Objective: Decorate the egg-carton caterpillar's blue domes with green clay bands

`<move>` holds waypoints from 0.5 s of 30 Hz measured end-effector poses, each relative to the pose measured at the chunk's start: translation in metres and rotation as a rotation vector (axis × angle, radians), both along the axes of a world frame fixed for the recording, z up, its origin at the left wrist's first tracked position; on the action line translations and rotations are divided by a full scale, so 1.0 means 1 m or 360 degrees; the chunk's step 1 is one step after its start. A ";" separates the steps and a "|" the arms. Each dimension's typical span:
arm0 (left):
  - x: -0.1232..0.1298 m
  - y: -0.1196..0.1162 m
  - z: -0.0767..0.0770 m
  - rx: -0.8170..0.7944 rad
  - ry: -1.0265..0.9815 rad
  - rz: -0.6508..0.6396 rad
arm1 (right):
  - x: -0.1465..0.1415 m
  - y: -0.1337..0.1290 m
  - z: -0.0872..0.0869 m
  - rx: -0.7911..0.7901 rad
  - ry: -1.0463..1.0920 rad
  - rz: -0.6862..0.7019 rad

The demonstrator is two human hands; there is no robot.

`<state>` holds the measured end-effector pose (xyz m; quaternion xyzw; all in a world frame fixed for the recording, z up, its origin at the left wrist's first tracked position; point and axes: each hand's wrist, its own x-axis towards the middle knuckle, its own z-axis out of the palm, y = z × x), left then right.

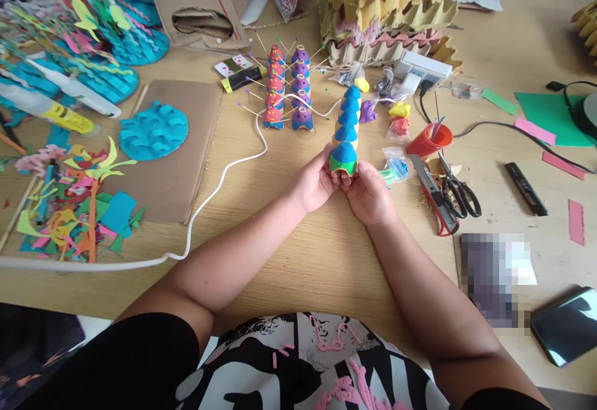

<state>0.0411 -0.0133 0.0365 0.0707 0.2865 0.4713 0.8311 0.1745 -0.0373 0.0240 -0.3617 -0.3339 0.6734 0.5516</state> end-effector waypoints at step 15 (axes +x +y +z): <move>-0.001 0.000 -0.004 0.0026 -0.0006 -0.0027 | -0.003 -0.005 -0.005 0.0106 -0.0108 -0.0040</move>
